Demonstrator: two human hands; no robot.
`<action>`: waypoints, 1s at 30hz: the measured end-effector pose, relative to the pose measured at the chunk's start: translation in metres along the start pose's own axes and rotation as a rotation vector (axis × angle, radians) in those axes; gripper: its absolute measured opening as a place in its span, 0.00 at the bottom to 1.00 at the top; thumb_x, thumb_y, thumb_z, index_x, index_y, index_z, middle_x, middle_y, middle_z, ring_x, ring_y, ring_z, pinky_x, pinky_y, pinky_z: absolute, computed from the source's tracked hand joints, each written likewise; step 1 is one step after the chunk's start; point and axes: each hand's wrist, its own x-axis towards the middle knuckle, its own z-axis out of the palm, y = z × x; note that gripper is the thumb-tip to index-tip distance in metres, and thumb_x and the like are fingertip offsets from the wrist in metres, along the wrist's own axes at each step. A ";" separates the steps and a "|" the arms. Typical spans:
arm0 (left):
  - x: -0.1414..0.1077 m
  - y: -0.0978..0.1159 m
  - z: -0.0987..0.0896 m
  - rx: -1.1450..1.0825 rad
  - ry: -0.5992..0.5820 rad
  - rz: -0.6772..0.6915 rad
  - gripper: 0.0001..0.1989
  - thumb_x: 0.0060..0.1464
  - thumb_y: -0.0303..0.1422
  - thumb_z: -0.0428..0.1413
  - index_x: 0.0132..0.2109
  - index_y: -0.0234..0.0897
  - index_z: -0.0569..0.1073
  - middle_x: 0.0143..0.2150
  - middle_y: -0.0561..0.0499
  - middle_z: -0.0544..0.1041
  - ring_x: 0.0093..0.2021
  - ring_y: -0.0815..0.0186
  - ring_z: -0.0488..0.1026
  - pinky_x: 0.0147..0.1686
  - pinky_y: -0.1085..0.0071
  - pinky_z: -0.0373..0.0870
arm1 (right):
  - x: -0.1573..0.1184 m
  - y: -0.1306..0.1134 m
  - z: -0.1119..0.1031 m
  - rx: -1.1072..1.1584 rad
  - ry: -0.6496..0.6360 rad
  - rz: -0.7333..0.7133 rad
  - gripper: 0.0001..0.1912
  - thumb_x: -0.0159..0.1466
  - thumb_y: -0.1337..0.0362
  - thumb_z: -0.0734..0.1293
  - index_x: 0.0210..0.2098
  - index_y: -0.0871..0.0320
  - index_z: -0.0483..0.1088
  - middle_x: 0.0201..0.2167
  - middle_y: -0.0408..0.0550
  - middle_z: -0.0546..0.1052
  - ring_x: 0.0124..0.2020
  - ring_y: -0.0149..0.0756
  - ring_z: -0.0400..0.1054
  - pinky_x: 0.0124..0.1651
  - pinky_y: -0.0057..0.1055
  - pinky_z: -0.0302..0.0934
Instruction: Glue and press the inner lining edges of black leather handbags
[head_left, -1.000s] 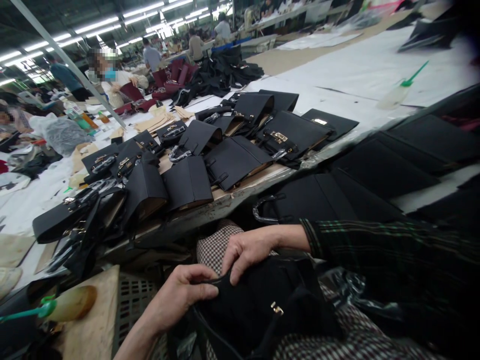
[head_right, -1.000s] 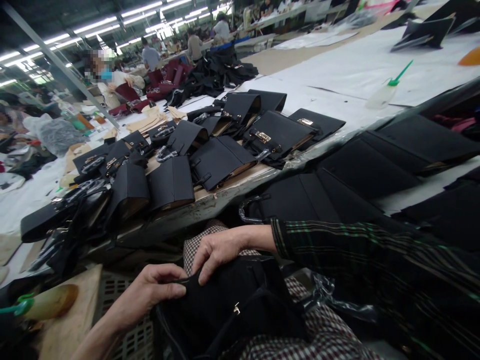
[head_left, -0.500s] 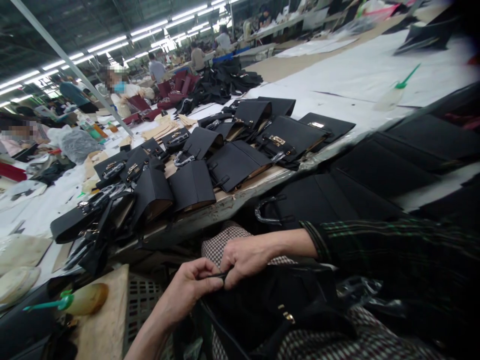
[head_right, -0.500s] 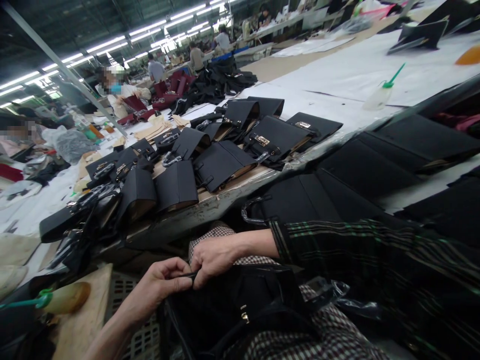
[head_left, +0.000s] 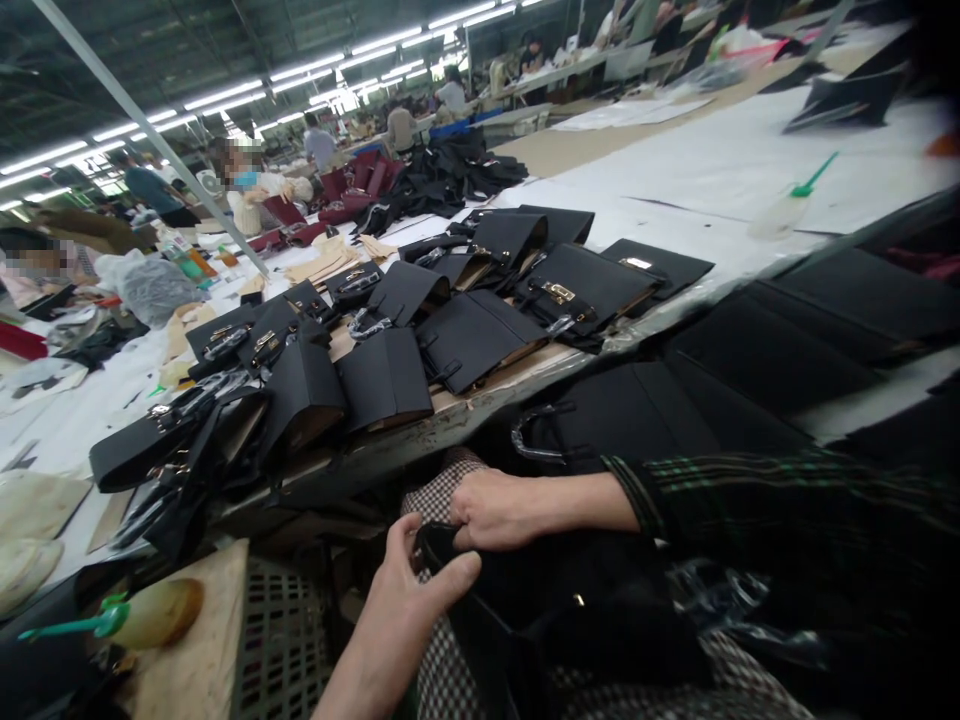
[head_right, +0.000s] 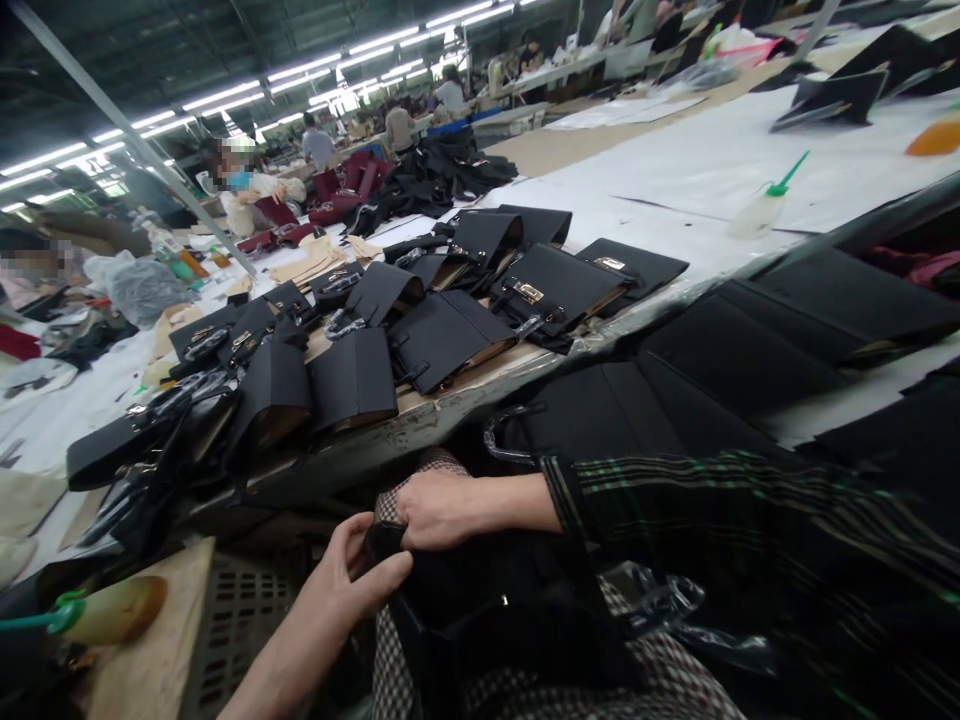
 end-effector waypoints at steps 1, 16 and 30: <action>0.000 -0.001 -0.001 -0.034 0.019 -0.039 0.37 0.45 0.35 0.64 0.59 0.37 0.57 0.59 0.38 0.70 0.54 0.54 0.71 0.47 0.66 0.68 | 0.002 0.001 0.003 -0.001 0.004 -0.013 0.14 0.58 0.58 0.63 0.28 0.60 0.77 0.25 0.49 0.76 0.23 0.34 0.63 0.24 0.29 0.49; -0.011 0.005 -0.037 -0.181 -0.209 -0.188 0.33 0.36 0.17 0.53 0.54 0.38 0.73 0.45 0.50 0.79 0.42 0.64 0.73 0.39 0.73 0.65 | 0.046 0.041 0.003 0.545 -0.270 -0.511 0.31 0.58 0.78 0.63 0.61 0.65 0.65 0.55 0.53 0.73 0.55 0.38 0.67 0.55 0.26 0.58; -0.015 -0.016 -0.038 -0.260 -0.247 -0.221 0.29 0.44 0.32 0.68 0.56 0.36 0.74 0.44 0.44 0.81 0.42 0.59 0.77 0.47 0.64 0.70 | 0.065 0.053 0.020 0.841 -0.444 -0.430 0.22 0.56 0.58 0.74 0.47 0.64 0.76 0.39 0.47 0.80 0.42 0.37 0.73 0.46 0.25 0.64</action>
